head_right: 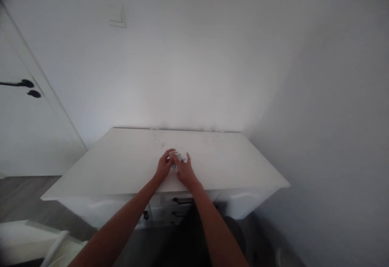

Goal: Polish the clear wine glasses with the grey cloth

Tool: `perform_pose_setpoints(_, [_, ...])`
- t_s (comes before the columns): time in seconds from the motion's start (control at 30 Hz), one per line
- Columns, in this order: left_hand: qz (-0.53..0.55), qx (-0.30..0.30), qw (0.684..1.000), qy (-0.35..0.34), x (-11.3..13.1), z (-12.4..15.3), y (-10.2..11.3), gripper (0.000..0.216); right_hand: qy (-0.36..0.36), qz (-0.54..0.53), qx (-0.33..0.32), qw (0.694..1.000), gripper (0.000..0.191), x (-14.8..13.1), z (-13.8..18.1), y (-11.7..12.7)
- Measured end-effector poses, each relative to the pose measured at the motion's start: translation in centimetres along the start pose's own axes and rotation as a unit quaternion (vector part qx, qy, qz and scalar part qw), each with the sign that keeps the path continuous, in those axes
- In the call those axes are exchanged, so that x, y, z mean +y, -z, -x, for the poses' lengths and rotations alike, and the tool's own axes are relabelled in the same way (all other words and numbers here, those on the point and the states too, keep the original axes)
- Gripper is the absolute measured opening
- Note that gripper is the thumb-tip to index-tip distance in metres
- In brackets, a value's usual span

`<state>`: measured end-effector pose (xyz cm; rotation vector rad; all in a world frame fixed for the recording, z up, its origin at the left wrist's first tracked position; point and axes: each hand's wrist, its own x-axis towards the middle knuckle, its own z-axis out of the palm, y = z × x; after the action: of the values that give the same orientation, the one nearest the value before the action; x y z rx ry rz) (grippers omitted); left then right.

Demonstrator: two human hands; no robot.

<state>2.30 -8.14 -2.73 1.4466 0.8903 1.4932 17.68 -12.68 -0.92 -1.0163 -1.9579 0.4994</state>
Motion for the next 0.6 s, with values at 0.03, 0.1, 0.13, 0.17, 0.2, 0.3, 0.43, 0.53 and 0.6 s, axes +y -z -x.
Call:
perform_pose_setpoints(0.03, [-0.003,-0.012,1.000,-0.001,-0.2,0.0,0.0,0.056,-0.002,0.000,0.024,1.000,0.070,0.2,-0.3,0.1])
perform_pose_setpoints(0.1, [-0.004,-0.044,0.999,-0.015,-0.4,-0.3,0.0,0.057,-0.051,-0.061,0.130,0.988,0.064,0.6,-1.2,0.5])
perform_pose_setpoints(0.13, [-0.003,-0.061,0.998,-0.028,-0.4,-0.6,-0.1,0.057,-0.087,-0.112,0.183,0.973,0.062,0.8,-1.9,0.8])
perform_pose_setpoints(0.17, [-0.004,-0.076,0.996,-0.045,-0.3,-1.1,-0.4,0.057,-0.123,-0.167,0.226,0.952,0.060,1.1,-2.7,1.2])
perform_pose_setpoints(0.2, [-0.005,-0.092,0.994,-0.064,-0.2,-1.8,-0.6,0.058,-0.152,-0.221,0.247,0.931,0.060,1.4,-3.5,1.7])
perform_pose_setpoints(0.3, [-0.041,-0.111,0.984,-0.135,-0.1,-4.6,-1.6,0.053,-0.183,-0.301,0.235,0.906,0.056,2.5,-5.7,3.0])
perform_pose_setpoints(0.43, [-0.063,-0.058,0.990,-0.115,-1.0,-7.3,-2.5,0.050,-0.093,-0.156,0.195,0.964,0.050,4.5,-6.6,3.4])
perform_pose_setpoints(0.53, [-0.057,-0.007,0.996,-0.061,-2.1,-7.9,-2.2,0.048,0.091,0.001,0.072,0.993,0.039,6.3,-6.7,3.0])
perform_pose_setpoints(0.6, [-0.052,0.014,0.996,-0.068,-2.5,-7.9,-1.9,0.046,0.165,0.035,0.017,0.986,0.034,7.4,-7.3,2.7])
